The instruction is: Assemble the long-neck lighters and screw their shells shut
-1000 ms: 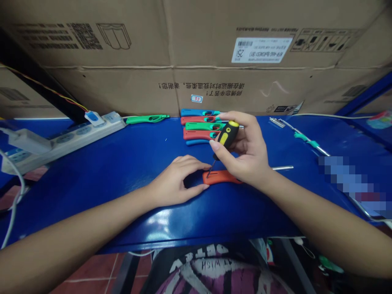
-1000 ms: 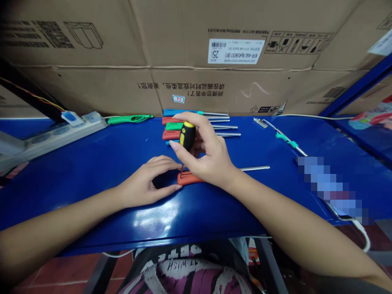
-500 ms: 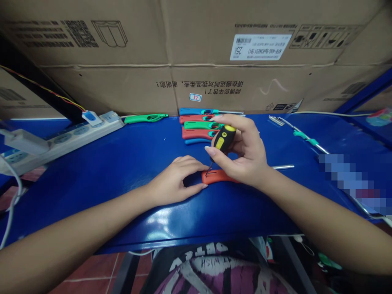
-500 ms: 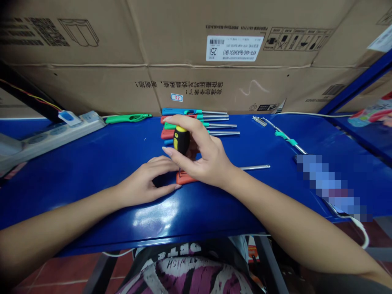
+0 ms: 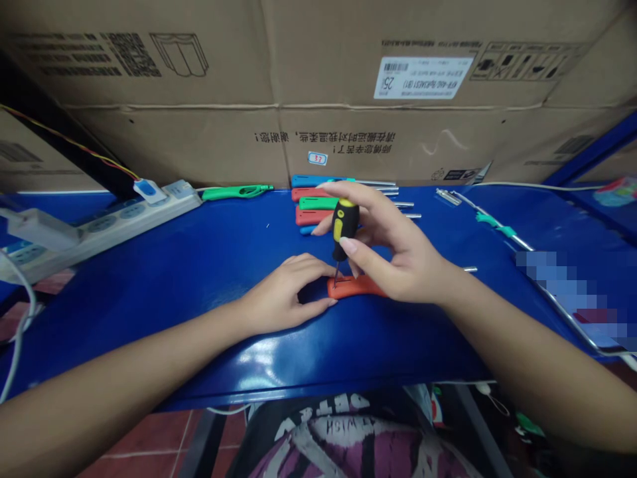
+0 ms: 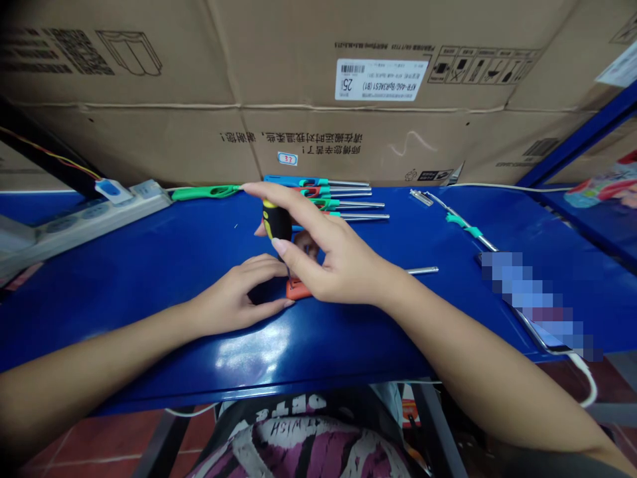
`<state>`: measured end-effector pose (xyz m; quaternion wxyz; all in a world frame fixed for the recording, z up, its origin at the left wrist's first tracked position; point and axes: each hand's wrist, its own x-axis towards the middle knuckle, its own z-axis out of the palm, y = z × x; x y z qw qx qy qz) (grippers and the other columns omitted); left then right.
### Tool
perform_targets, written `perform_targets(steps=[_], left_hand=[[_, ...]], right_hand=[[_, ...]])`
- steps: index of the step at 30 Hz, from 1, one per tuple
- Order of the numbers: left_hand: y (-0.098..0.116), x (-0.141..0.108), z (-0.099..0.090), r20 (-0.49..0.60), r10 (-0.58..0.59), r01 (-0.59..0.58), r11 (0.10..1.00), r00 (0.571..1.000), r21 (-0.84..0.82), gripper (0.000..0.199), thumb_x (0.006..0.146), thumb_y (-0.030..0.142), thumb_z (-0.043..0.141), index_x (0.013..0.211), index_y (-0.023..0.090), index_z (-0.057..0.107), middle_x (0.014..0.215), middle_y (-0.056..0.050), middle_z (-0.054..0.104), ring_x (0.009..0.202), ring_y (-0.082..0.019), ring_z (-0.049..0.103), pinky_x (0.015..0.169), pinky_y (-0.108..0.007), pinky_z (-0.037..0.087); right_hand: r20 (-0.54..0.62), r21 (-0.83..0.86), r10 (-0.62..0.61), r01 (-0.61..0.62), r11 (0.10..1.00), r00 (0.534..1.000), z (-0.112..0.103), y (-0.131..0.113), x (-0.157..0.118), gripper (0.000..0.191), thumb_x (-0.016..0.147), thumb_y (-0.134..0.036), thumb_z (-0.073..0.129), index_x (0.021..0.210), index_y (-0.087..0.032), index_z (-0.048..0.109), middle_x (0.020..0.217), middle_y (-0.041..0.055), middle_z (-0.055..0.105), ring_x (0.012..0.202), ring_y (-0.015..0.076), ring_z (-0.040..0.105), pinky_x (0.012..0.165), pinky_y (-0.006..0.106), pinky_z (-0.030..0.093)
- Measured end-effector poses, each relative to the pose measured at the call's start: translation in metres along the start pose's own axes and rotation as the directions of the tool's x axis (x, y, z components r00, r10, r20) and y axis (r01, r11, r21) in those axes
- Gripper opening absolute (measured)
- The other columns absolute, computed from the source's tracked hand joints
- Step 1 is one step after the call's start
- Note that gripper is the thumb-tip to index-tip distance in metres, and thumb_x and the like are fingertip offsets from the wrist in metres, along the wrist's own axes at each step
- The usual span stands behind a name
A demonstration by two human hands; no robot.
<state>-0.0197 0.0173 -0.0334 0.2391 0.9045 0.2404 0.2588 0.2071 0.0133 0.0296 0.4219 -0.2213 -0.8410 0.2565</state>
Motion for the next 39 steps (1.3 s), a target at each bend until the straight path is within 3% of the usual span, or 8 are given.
perform_targets(steps=[8,14,19,24,30,33,35,39], left_hand=[[0.001,0.000,0.000,0.011,0.004,-0.005,1.000,1.000,0.018,0.039,0.095,0.031,0.068,0.132,0.019,0.060,0.128,-0.010,0.070,0.118,-0.025,0.064,0.104,-0.043,0.050],[0.002,0.000,-0.001,0.016,0.010,-0.011,1.000,1.000,0.028,0.036,0.096,0.031,0.067,0.129,0.019,0.060,0.123,-0.009,0.071,0.114,-0.024,0.064,0.102,-0.042,0.051],[0.003,0.001,-0.002,0.026,0.052,-0.052,0.999,0.998,0.007,0.025,0.098,0.027,0.065,0.121,0.018,0.062,0.122,-0.009,0.071,0.118,-0.024,0.063,0.106,-0.043,0.048],[0.005,0.003,-0.003,0.050,0.016,-0.016,1.000,0.999,-0.010,0.027,0.098,0.031,0.065,0.122,0.019,0.063,0.120,-0.008,0.071,0.114,-0.024,0.064,0.102,-0.042,0.050],[0.005,0.003,-0.004,0.051,0.013,-0.012,1.000,0.999,-0.013,0.027,0.098,0.032,0.066,0.122,0.019,0.062,0.120,-0.009,0.071,0.116,-0.024,0.063,0.103,-0.043,0.049],[0.004,0.002,-0.003,0.059,0.010,-0.009,1.000,0.998,-0.006,0.028,0.099,0.033,0.066,0.122,0.019,0.062,0.119,-0.009,0.071,0.114,-0.024,0.063,0.102,-0.042,0.049],[0.004,0.002,-0.003,0.057,0.012,-0.013,1.000,0.998,0.005,0.028,0.098,0.033,0.066,0.122,0.018,0.061,0.120,-0.009,0.071,0.114,-0.024,0.063,0.102,-0.042,0.050],[0.003,0.001,-0.002,0.028,0.041,-0.041,0.999,0.999,0.033,0.028,0.099,0.033,0.065,0.122,0.018,0.061,0.123,-0.010,0.070,0.117,-0.025,0.064,0.104,-0.043,0.049]], right_hand=[[-0.179,-0.377,-0.151,0.074,0.923,0.972,-0.002,0.012,-0.004,0.057,0.087,-0.041,0.079,0.137,-0.026,0.056,0.131,0.0059,0.068,0.071,0.0122,0.067,0.063,0.027,0.064],[-0.075,-0.175,-0.030,0.016,0.984,0.997,0.000,0.005,-0.001,0.050,0.103,-0.028,0.052,0.153,-0.028,0.042,0.147,0.0079,0.058,0.105,0.0184,0.071,0.071,0.028,0.065],[-0.137,-0.441,-0.269,0.185,0.878,0.953,-0.004,0.010,0.000,0.050,0.089,-0.039,0.077,0.134,-0.027,0.058,0.122,0.0058,0.072,0.099,0.0211,0.073,0.080,0.032,0.064],[-0.042,-0.268,-0.049,0.036,0.963,0.998,-0.013,0.008,0.002,0.044,0.106,-0.029,0.046,0.149,-0.025,0.046,0.136,0.0079,0.066,0.099,0.0169,0.073,0.080,0.030,0.063],[-0.128,-0.516,-0.268,0.167,0.840,0.955,-0.016,0.006,0.003,0.040,0.094,-0.041,0.070,0.128,-0.022,0.065,0.113,0.0069,0.077,0.087,0.0191,0.074,0.079,0.033,0.063],[-0.073,-0.381,-0.136,0.098,0.919,0.988,-0.013,0.004,0.003,0.043,0.105,-0.030,0.047,0.148,-0.023,0.050,0.129,0.0074,0.072,0.100,0.0182,0.074,0.081,0.032,0.063],[-0.074,-0.313,-0.101,0.073,0.947,0.992,-0.011,0.003,0.003,0.043,0.104,-0.030,0.050,0.147,-0.025,0.051,0.129,0.0061,0.071,0.099,0.0173,0.074,0.075,0.030,0.063],[-0.116,-0.504,-0.369,0.265,0.822,0.922,-0.012,0.003,0.002,0.037,0.089,-0.038,0.077,0.122,-0.022,0.067,0.103,0.0042,0.078,0.086,0.0185,0.074,0.075,0.030,0.062]])
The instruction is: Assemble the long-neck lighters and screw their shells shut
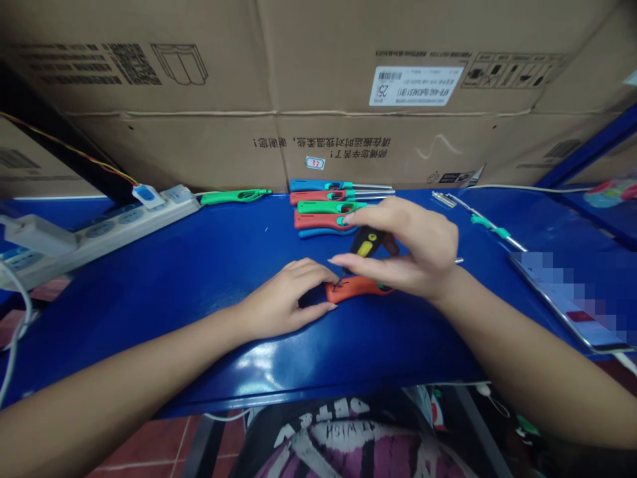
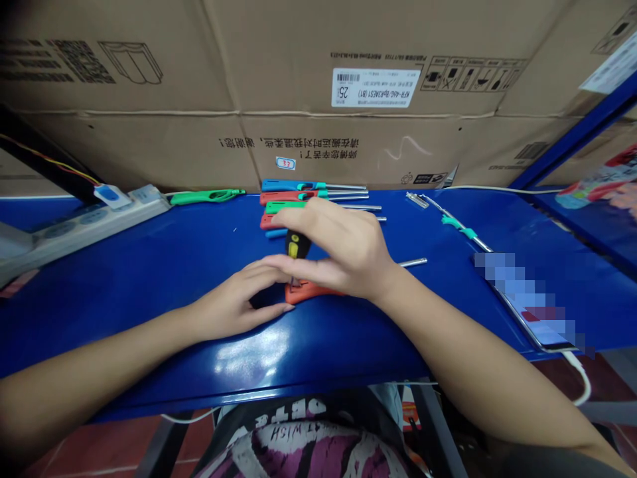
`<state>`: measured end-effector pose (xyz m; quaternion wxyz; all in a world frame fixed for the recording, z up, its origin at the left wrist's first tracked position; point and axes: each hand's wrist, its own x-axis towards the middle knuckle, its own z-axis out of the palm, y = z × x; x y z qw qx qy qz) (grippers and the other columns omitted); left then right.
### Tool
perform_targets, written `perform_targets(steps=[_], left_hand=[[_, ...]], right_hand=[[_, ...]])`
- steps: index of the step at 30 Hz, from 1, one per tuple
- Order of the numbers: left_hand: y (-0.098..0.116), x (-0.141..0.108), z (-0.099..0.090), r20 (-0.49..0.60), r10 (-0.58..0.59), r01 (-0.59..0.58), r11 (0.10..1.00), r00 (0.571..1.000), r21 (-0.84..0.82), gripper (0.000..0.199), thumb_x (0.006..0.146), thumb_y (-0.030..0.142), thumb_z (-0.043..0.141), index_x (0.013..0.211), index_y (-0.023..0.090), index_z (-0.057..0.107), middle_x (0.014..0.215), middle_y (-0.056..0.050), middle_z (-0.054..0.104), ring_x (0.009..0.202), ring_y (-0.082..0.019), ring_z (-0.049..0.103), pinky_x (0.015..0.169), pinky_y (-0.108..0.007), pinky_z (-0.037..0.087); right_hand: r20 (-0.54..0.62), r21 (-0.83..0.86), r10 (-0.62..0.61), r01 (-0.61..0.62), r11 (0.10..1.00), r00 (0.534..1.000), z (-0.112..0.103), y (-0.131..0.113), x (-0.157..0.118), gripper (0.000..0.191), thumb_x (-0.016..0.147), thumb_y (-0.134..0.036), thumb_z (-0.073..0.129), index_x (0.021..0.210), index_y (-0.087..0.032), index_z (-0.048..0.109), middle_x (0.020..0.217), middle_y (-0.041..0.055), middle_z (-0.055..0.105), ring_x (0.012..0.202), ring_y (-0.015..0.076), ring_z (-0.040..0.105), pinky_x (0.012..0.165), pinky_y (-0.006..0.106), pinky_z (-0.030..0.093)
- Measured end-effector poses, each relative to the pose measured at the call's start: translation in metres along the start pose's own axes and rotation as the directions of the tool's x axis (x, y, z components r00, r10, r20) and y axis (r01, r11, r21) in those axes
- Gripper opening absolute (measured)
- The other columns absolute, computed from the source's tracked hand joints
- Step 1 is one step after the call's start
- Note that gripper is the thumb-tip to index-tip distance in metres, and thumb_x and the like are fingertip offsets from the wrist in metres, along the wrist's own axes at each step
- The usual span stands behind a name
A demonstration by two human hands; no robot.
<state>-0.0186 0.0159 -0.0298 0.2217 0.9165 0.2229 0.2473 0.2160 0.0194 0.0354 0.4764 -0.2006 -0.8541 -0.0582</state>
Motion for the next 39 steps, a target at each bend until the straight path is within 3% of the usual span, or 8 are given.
perform_targets(steps=[6,11,15,22,27,32,36,39], left_hand=[[0.000,0.000,-0.001,0.027,-0.033,0.034,0.999,0.999,-0.020,0.030,0.098,0.033,0.065,0.125,0.020,0.063,0.124,-0.011,0.070,0.118,-0.026,0.063,0.105,-0.046,0.050],[0.000,0.000,0.000,0.002,-0.007,0.007,1.000,1.000,-0.020,0.028,0.098,0.031,0.065,0.123,0.019,0.061,0.123,-0.010,0.071,0.118,-0.025,0.064,0.105,-0.044,0.049],[0.000,0.001,-0.001,0.017,-0.027,0.028,0.999,0.999,-0.039,0.028,0.098,0.032,0.066,0.122,0.019,0.062,0.120,-0.009,0.071,0.114,-0.024,0.064,0.101,-0.042,0.050],[0.003,0.002,-0.002,0.016,-0.029,0.030,0.998,0.999,-0.061,0.025,0.098,0.031,0.066,0.119,0.020,0.063,0.119,-0.009,0.072,0.115,-0.024,0.064,0.104,-0.044,0.050],[0.002,0.001,-0.002,0.015,-0.029,0.030,0.999,0.999,-0.033,0.026,0.098,0.033,0.065,0.120,0.020,0.063,0.118,-0.009,0.072,0.113,-0.025,0.065,0.101,-0.042,0.051],[0.000,0.001,0.000,-0.001,0.004,-0.004,1.000,1.000,0.003,0.025,0.099,0.031,0.065,0.120,0.018,0.062,0.121,-0.010,0.071,0.115,-0.024,0.064,0.101,-0.040,0.049],[0.000,0.001,-0.001,0.016,-0.012,0.012,1.000,1.000,-0.026,0.028,0.098,0.032,0.066,0.123,0.019,0.062,0.120,-0.008,0.070,0.113,-0.023,0.063,0.101,-0.040,0.049],[0.000,0.001,0.000,0.011,-0.004,0.005,1.000,1.000,-0.012,0.028,0.098,0.032,0.065,0.122,0.019,0.062,0.121,-0.009,0.070,0.114,-0.024,0.063,0.101,-0.040,0.049]], right_hand=[[0.243,0.256,0.187,-0.249,0.934,0.952,0.000,-0.006,0.002,0.044,0.104,-0.028,0.048,0.149,-0.024,0.049,0.135,0.0079,0.068,0.103,0.0180,0.072,0.076,0.030,0.063],[0.035,-0.035,0.089,-0.088,0.996,0.995,0.001,-0.005,0.000,0.034,0.093,-0.040,0.071,0.123,-0.023,0.068,0.103,0.0053,0.077,0.087,0.0200,0.073,0.079,0.034,0.062],[0.178,0.188,0.225,-0.257,0.948,0.958,-0.001,-0.006,0.003,0.040,0.106,-0.027,0.042,0.145,-0.022,0.053,0.120,0.0060,0.073,0.092,0.0159,0.073,0.077,0.031,0.062],[0.067,-0.030,0.106,-0.104,0.994,0.992,-0.006,0.001,0.002,0.037,0.098,-0.040,0.064,0.131,-0.024,0.067,0.105,0.0058,0.077,0.086,0.0190,0.072,0.078,0.034,0.063],[0.221,0.216,0.263,-0.310,0.926,0.939,-0.005,-0.003,0.002,0.049,0.106,-0.033,0.047,0.154,-0.030,0.046,0.127,0.0036,0.071,0.087,0.0144,0.071,0.066,0.027,0.063],[-0.004,-0.065,0.029,-0.029,0.997,1.000,-0.003,-0.008,0.003,0.040,0.094,-0.035,0.071,0.132,-0.025,0.066,0.103,0.0043,0.075,0.084,0.0181,0.070,0.074,0.032,0.063],[0.121,0.111,0.154,-0.167,0.980,0.981,-0.002,-0.013,0.006,0.045,0.105,-0.019,0.044,0.148,-0.024,0.053,0.124,0.0069,0.071,0.102,0.0180,0.069,0.089,0.036,0.062],[0.105,0.093,0.115,-0.125,0.988,0.988,-0.003,-0.014,0.005,0.045,0.101,-0.025,0.059,0.146,-0.023,0.056,0.109,0.0037,0.075,0.088,0.0155,0.070,0.085,0.031,0.061]])
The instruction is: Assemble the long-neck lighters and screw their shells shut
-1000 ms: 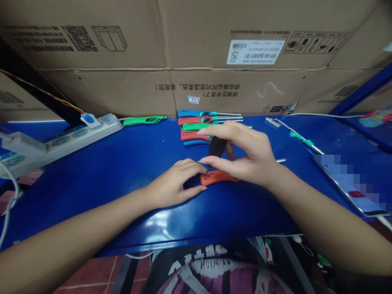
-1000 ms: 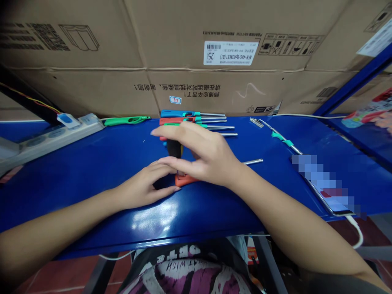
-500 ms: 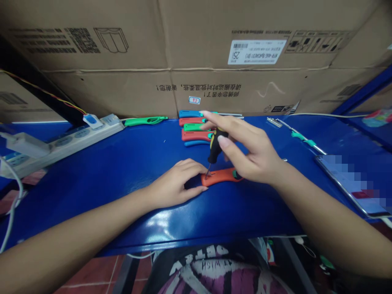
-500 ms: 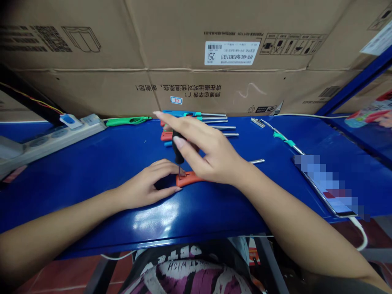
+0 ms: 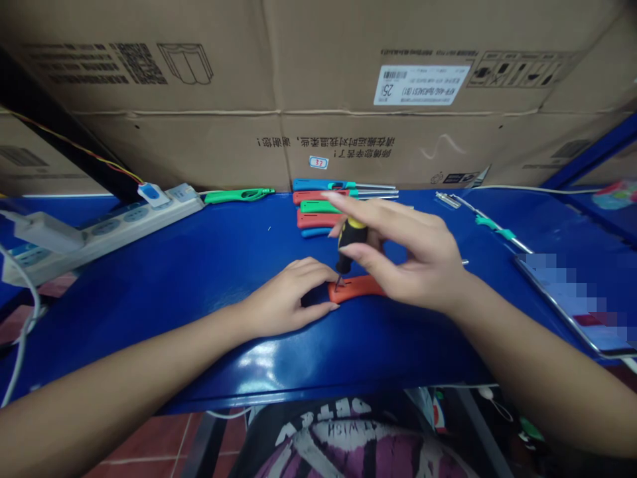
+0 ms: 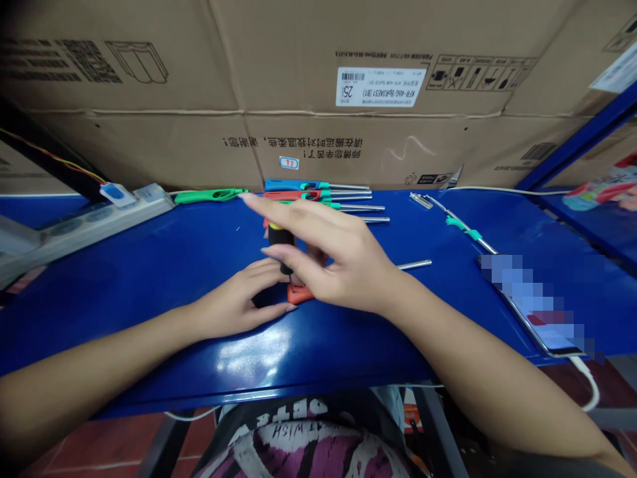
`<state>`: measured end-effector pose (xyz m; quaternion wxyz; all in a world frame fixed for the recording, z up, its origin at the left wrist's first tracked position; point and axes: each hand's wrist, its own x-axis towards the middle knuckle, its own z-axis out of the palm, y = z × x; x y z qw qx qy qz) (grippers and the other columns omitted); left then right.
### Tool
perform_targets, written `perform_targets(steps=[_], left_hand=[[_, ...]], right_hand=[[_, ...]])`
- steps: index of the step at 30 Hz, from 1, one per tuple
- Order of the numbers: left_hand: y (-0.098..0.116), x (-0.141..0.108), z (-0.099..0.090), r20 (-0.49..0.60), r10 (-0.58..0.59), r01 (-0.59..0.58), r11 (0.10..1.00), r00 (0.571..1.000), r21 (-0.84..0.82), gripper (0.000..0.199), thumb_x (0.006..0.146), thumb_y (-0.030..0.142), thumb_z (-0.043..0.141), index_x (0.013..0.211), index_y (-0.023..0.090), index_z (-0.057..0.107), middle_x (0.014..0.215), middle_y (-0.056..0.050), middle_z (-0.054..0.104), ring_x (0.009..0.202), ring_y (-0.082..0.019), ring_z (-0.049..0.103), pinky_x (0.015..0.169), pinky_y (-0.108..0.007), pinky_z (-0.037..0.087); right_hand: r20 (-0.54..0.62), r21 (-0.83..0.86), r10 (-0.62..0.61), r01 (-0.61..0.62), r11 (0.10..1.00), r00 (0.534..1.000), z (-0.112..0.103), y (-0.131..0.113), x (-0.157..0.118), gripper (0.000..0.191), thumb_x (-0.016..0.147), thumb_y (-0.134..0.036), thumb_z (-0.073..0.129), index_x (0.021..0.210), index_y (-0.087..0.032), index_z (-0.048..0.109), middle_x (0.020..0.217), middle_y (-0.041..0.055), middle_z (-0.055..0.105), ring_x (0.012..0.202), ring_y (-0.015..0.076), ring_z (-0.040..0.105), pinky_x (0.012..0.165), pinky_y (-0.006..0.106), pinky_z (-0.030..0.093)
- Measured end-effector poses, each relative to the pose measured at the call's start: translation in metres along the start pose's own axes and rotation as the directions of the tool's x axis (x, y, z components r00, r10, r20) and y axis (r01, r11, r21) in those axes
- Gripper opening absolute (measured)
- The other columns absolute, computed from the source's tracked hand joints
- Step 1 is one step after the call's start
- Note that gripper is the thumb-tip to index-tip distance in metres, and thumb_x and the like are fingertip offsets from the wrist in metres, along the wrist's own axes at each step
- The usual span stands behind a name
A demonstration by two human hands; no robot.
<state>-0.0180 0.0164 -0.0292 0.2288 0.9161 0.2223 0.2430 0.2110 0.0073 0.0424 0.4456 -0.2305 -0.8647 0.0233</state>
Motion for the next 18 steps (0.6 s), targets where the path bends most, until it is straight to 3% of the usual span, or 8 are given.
perform_targets(steps=[3,6,9,11,13,16,18], left_hand=[[-0.0007,-0.0003,0.0002,-0.013,0.014,-0.014,1.000,1.000,0.011,0.027,0.098,0.031,0.065,0.121,0.018,0.062,0.121,-0.009,0.071,0.113,-0.023,0.064,0.100,-0.040,0.049],[-0.0009,-0.0001,-0.0001,0.000,0.002,-0.002,1.000,1.000,-0.009,0.027,0.098,0.031,0.065,0.121,0.017,0.062,0.121,-0.009,0.070,0.114,-0.023,0.063,0.102,-0.039,0.049],[-0.0013,-0.0001,0.0002,-0.002,-0.002,0.002,1.000,1.000,-0.005,0.027,0.098,0.030,0.066,0.121,0.017,0.062,0.120,-0.009,0.071,0.113,-0.022,0.063,0.101,-0.038,0.049],[-0.0016,-0.0004,0.0007,-0.008,0.004,-0.004,1.000,1.000,-0.001,0.028,0.098,0.030,0.066,0.123,0.017,0.062,0.123,-0.009,0.070,0.115,-0.023,0.063,0.103,-0.039,0.048],[-0.0018,-0.0006,0.0010,-0.005,0.002,-0.002,1.000,1.000,-0.008,0.029,0.098,0.030,0.066,0.124,0.018,0.062,0.124,-0.009,0.070,0.116,-0.023,0.063,0.104,-0.039,0.048],[-0.0015,-0.0004,0.0007,0.000,-0.009,0.009,1.000,1.000,-0.015,0.027,0.098,0.031,0.066,0.121,0.017,0.062,0.118,-0.008,0.070,0.112,-0.022,0.063,0.101,-0.039,0.049],[-0.0011,0.0000,0.0005,0.002,-0.009,0.009,1.000,1.000,-0.010,0.026,0.098,0.031,0.066,0.120,0.017,0.062,0.117,-0.009,0.070,0.111,-0.022,0.063,0.100,-0.039,0.049]], right_hand=[[-0.068,-0.181,-0.122,0.109,0.978,0.990,-0.0018,0.0005,-0.0013,0.041,0.096,-0.033,0.068,0.135,-0.024,0.065,0.105,0.0043,0.075,0.088,0.0170,0.070,0.081,0.031,0.061],[0.015,-0.029,0.001,0.000,1.000,1.000,-0.0038,-0.0013,0.0006,0.039,0.105,-0.023,0.045,0.142,-0.023,0.059,0.123,0.0065,0.072,0.108,0.0182,0.069,0.091,0.035,0.060],[0.072,0.090,0.056,-0.063,0.994,0.996,-0.0059,-0.0022,0.0028,0.035,0.104,-0.023,0.051,0.137,-0.021,0.062,0.111,0.0052,0.074,0.099,0.0162,0.071,0.089,0.034,0.061],[0.014,-0.035,-0.007,0.007,0.999,1.000,-0.0065,-0.0016,0.0030,0.030,0.097,-0.031,0.067,0.125,-0.020,0.069,0.097,0.0037,0.074,0.088,0.0163,0.071,0.082,0.031,0.061],[-0.033,-0.125,-0.051,0.046,0.991,0.998,-0.0063,-0.0013,0.0029,0.029,0.098,-0.033,0.066,0.122,-0.017,0.071,0.103,0.0076,0.074,0.092,0.0180,0.071,0.079,0.032,0.060],[0.028,0.040,0.049,-0.050,0.998,0.998,-0.0048,-0.0018,0.0035,0.036,0.105,-0.022,0.047,0.136,-0.015,0.062,0.127,0.0128,0.069,0.105,0.0180,0.070,0.083,0.032,0.061],[0.068,0.129,0.102,-0.110,0.986,0.992,-0.0040,-0.0014,0.0039,0.036,0.105,-0.020,0.046,0.137,-0.017,0.061,0.123,0.0097,0.072,0.101,0.0162,0.071,0.084,0.032,0.061]])
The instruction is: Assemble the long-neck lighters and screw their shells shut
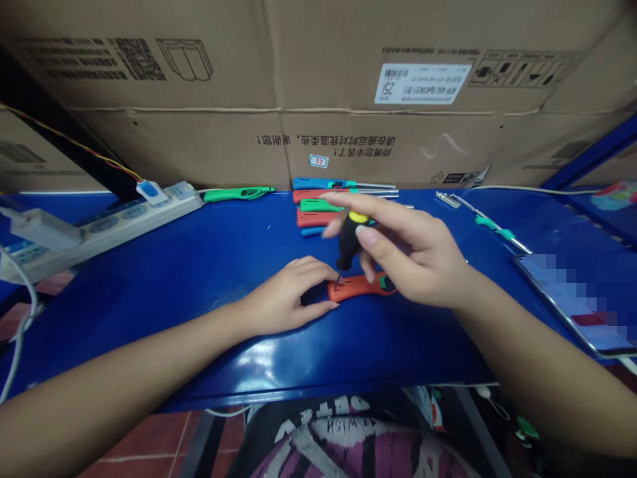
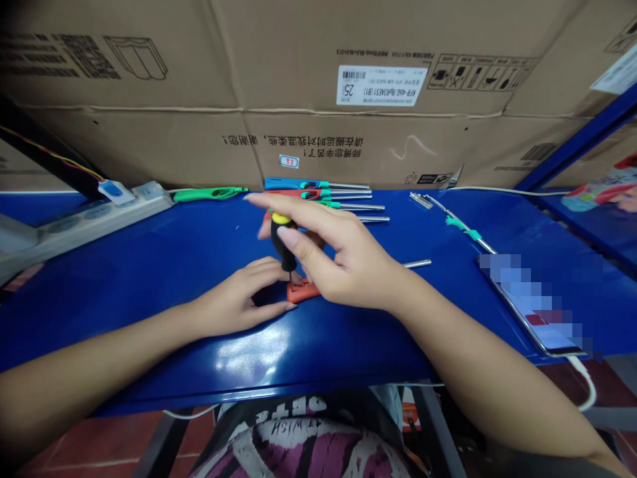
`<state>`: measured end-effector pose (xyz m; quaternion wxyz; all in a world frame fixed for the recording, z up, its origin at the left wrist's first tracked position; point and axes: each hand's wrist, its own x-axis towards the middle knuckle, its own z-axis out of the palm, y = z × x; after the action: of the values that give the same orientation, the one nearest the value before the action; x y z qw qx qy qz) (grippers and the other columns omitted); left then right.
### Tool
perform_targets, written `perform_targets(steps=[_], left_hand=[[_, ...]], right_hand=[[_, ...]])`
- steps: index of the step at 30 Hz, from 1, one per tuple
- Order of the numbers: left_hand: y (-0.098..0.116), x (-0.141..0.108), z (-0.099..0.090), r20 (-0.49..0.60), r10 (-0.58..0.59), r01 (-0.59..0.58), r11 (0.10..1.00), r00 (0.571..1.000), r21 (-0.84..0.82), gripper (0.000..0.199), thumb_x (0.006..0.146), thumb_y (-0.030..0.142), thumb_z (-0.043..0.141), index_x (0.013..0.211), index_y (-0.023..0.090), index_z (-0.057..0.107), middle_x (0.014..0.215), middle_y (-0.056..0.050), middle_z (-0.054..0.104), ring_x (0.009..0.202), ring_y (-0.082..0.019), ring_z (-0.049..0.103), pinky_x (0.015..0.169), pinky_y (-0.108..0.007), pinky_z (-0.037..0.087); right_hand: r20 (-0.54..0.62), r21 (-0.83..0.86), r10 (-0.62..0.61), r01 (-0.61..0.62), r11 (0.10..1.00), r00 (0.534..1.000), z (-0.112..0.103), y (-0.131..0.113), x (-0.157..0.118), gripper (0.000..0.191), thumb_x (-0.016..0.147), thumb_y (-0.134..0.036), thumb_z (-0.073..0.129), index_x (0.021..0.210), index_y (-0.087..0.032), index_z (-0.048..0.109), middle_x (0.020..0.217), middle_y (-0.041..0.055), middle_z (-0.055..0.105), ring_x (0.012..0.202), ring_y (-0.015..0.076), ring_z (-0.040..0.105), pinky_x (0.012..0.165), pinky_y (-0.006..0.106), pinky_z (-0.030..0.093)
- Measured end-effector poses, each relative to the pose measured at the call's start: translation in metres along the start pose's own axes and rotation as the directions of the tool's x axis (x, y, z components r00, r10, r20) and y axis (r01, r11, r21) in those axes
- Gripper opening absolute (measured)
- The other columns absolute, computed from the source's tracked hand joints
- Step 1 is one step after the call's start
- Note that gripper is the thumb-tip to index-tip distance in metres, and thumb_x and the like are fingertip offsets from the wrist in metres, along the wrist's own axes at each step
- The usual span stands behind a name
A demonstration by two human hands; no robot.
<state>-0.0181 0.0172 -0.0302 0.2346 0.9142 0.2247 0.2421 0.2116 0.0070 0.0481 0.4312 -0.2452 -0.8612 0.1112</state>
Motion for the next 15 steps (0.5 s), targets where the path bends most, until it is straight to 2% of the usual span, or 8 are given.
perform_targets(steps=[3,5,8,10,13,15], left_hand=[[0.0004,0.0006,-0.0001,-0.005,0.013,-0.013,1.000,1.000,0.011,0.026,0.099,0.031,0.065,0.120,0.017,0.062,0.122,-0.010,0.070,0.116,-0.024,0.063,0.102,-0.041,0.049],[0.0006,0.0010,-0.0004,-0.010,0.015,-0.015,1.000,1.000,0.006,0.025,0.098,0.031,0.066,0.119,0.018,0.061,0.120,-0.010,0.070,0.115,-0.024,0.063,0.101,-0.041,0.050],[0.0007,0.0013,-0.0007,-0.001,0.005,-0.005,1.000,1.000,-0.008,0.026,0.098,0.031,0.067,0.119,0.018,0.062,0.116,-0.009,0.071,0.111,-0.023,0.064,0.099,-0.040,0.050],[0.0005,0.0010,-0.0005,0.005,0.005,-0.005,1.000,1.000,-0.001,0.026,0.098,0.031,0.066,0.120,0.018,0.062,0.119,-0.009,0.070,0.112,-0.023,0.063,0.100,-0.041,0.050],[0.0001,0.0004,0.0003,-0.006,0.015,-0.014,1.000,1.000,0.016,0.026,0.099,0.031,0.065,0.120,0.018,0.061,0.121,-0.009,0.070,0.116,-0.024,0.063,0.102,-0.041,0.049],[0.0000,0.0004,0.0004,-0.010,0.014,-0.013,1.000,1.000,0.011,0.026,0.099,0.031,0.065,0.120,0.018,0.061,0.119,-0.009,0.070,0.114,-0.023,0.064,0.101,-0.040,0.050]], right_hand=[[-0.080,-0.156,-0.090,0.077,0.985,0.993,0.0001,0.0026,-0.0002,0.025,0.098,-0.028,0.064,0.122,-0.021,0.071,0.102,0.0044,0.077,0.088,0.0166,0.072,0.082,0.032,0.061],[-0.096,-0.244,-0.135,0.109,0.964,0.986,-0.0004,0.0043,-0.0005,0.027,0.099,-0.029,0.063,0.124,-0.021,0.071,0.108,0.0059,0.076,0.096,0.0189,0.072,0.086,0.034,0.061],[-0.004,-0.104,-0.066,0.065,0.992,0.998,-0.0014,0.0046,-0.0004,0.041,0.105,-0.020,0.043,0.144,-0.021,0.057,0.126,0.0084,0.071,0.113,0.0198,0.068,0.093,0.037,0.060],[0.022,-0.034,-0.045,0.046,0.998,0.999,-0.0019,0.0041,0.0000,0.039,0.105,-0.019,0.047,0.142,-0.022,0.059,0.120,0.0064,0.073,0.108,0.0187,0.070,0.091,0.036,0.060],[-0.052,-0.182,-0.092,0.081,0.980,0.994,-0.0021,0.0038,0.0004,0.025,0.097,-0.030,0.067,0.121,-0.023,0.071,0.105,0.0044,0.077,0.093,0.0187,0.072,0.083,0.034,0.062],[-0.067,-0.232,-0.117,0.098,0.968,0.991,-0.0020,0.0040,0.0007,0.028,0.100,-0.031,0.062,0.124,-0.020,0.070,0.114,0.0075,0.076,0.100,0.0198,0.072,0.086,0.035,0.061]])
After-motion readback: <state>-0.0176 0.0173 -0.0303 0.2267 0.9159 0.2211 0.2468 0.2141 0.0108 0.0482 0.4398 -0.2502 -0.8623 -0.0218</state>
